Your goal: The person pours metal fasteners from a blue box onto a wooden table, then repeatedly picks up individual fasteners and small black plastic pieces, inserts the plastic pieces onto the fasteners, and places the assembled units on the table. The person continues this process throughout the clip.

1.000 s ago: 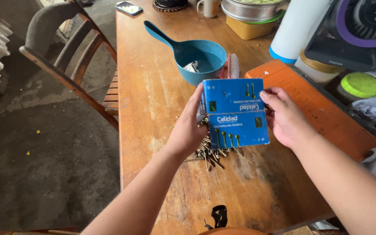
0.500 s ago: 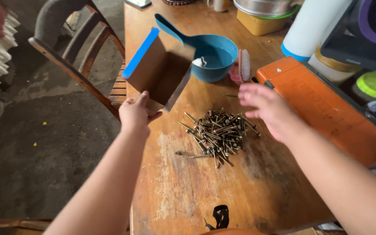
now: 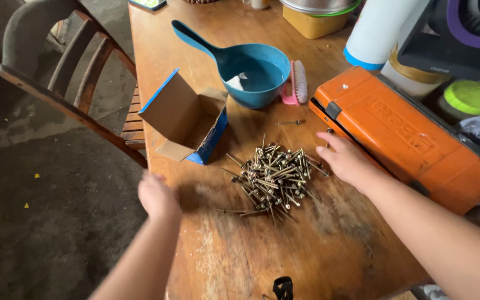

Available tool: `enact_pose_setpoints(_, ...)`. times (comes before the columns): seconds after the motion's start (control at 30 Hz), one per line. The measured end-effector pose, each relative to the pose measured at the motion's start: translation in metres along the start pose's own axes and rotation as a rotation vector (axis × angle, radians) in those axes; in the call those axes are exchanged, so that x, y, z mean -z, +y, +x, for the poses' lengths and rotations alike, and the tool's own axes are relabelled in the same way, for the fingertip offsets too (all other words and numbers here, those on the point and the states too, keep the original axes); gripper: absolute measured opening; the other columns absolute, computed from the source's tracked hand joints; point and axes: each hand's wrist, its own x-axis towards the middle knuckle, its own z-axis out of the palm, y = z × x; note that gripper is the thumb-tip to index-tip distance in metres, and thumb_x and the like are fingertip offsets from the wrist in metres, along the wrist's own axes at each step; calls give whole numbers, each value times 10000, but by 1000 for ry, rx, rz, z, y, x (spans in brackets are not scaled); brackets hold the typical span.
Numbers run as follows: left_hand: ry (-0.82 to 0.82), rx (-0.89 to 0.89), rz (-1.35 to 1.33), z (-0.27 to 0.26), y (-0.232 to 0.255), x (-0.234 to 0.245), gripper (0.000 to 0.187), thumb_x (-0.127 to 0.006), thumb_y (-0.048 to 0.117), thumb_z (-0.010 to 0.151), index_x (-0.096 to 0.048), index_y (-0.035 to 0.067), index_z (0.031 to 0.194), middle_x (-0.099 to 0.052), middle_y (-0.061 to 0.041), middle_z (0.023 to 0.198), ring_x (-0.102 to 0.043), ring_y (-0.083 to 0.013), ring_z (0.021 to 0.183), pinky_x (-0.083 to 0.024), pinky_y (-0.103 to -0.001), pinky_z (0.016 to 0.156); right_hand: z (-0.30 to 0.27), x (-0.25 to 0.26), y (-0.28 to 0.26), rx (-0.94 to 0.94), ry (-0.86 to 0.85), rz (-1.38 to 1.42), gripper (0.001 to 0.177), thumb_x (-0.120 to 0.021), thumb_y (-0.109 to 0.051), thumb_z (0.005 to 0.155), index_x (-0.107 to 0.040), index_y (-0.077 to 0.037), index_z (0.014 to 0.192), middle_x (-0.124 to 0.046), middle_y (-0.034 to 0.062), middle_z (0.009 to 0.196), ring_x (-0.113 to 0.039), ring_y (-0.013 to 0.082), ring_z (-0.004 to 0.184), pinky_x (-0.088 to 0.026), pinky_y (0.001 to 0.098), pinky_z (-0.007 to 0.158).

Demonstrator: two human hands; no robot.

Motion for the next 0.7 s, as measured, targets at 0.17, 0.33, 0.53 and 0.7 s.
enact_pose_setpoints(0.17,-756,-73,1162,-84,-15,5,639,-805,300,700,-637,102,1283,-838,-119,978,-734,-308,775,-588,-390,716,9,-9,-30,60,-215,-61,574,-530,-497,992,-520,-236,1503,-285,141,1643,-270,310,1512,-240,454,1183)
enact_pose_setpoints(0.33,-873,-403,1498,-132,-43,-29,1150,-950,206,614,-305,163,1564,-466,-181,1396,-526,-357,1289,-450,-376,1072,-22,-23,-58,328,-307,-29,694,-657,-575,877,-493,-280,1484,-383,117,1587,-379,303,1474,-321,432,1181)
enact_pose_setpoints(0.53,-843,-449,1225,-143,-82,-44,1011,-784,22,661,-282,70,1537,-412,-207,1452,-524,-392,1298,-484,-382,1047,-49,-10,-62,380,-272,-352,879,-868,-454,696,-461,-323,1463,-431,45,1445,-466,293,1353,-424,431,1087)
enact_pose_setpoints(0.7,-995,-531,1224,-144,-86,-53,941,-761,11,692,-333,56,1529,-469,-204,1434,-521,-364,1308,-450,-370,1083,-58,-2,-30,323,-193,-214,692,-796,-379,760,-517,-270,1384,-508,23,1431,-532,270,1335,-462,411,1083)
